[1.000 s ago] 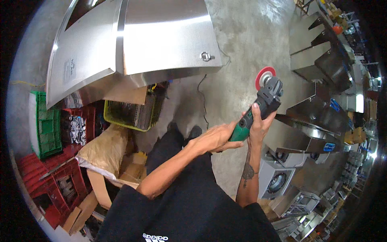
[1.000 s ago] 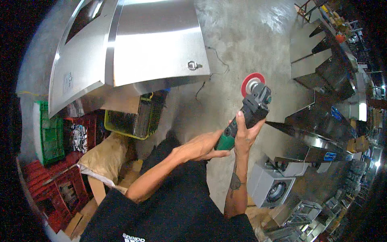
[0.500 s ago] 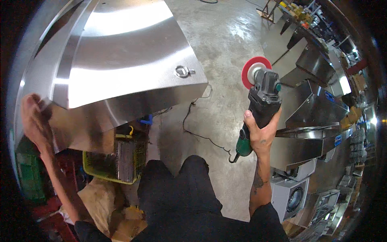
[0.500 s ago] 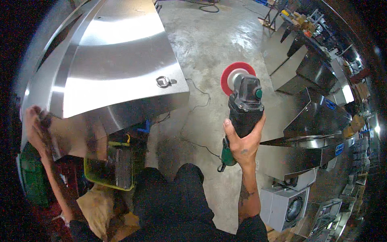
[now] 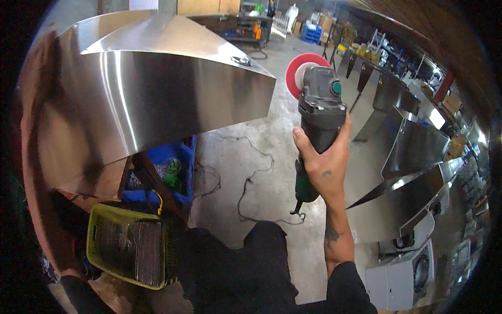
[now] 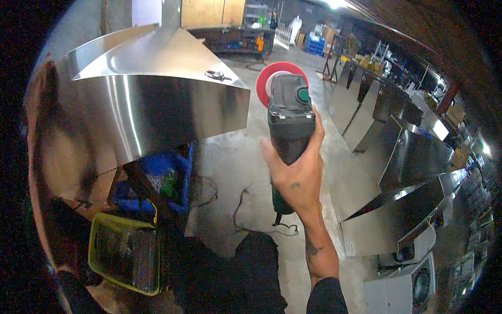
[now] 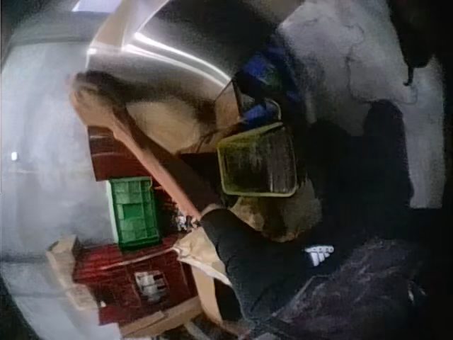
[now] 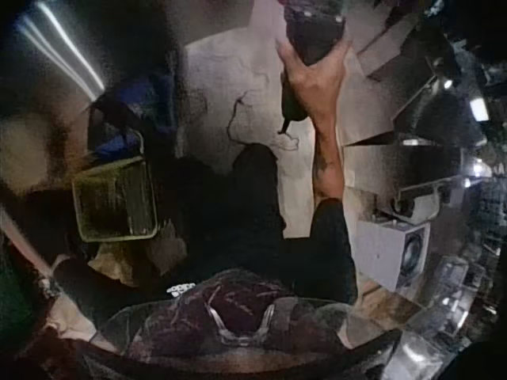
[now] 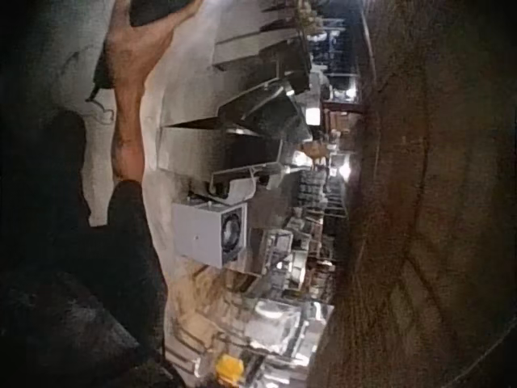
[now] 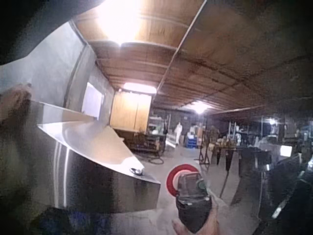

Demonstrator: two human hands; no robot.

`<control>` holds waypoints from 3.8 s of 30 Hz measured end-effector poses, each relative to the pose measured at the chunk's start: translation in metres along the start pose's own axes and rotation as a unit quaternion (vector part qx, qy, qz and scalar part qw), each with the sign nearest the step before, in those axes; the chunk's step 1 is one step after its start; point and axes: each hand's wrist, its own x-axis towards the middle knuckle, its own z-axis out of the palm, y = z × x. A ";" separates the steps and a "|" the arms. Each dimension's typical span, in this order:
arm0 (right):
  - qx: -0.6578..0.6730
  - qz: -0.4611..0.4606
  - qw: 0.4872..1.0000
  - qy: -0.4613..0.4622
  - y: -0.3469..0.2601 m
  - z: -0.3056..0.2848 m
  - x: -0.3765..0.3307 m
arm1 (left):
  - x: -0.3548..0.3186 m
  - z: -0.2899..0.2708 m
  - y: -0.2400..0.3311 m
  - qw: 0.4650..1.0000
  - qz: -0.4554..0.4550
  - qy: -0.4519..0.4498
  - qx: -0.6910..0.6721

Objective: The person uses a handheld angle grinder with a polishing pad to smooth and polish the surface of a large stainless steel kitchen hood. They move the tool across various sections of the hood, including flat panels and curved edges, while holding the unit steady with the other hand.

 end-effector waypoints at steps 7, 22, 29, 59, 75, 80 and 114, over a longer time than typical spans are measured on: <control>-0.021 -0.091 0.995 0.036 0.017 0.025 -0.002 | 0.003 0.006 0.020 0.953 0.165 0.001 0.253; -0.074 -0.029 0.997 0.009 0.024 0.030 -0.018 | -0.023 0.012 0.082 0.977 0.141 0.022 0.156; -0.093 -0.091 0.990 0.055 0.036 0.037 -0.013 | -0.011 0.018 0.066 0.972 0.165 0.061 0.156; -0.077 -0.094 0.992 0.025 0.018 0.040 -0.008 | -0.016 0.011 0.086 0.968 0.185 0.043 0.162; -0.097 -0.073 0.992 0.022 0.019 0.037 -0.009 | -0.020 0.003 0.099 0.956 0.119 -0.062 0.260; -0.087 -0.059 0.994 0.029 0.026 0.038 -0.007 | -0.013 0.019 0.066 0.958 0.185 0.072 0.205; -0.049 -0.005 0.999 0.011 0.020 0.038 -0.010 | -0.016 -0.022 -0.007 0.964 0.174 0.113 0.165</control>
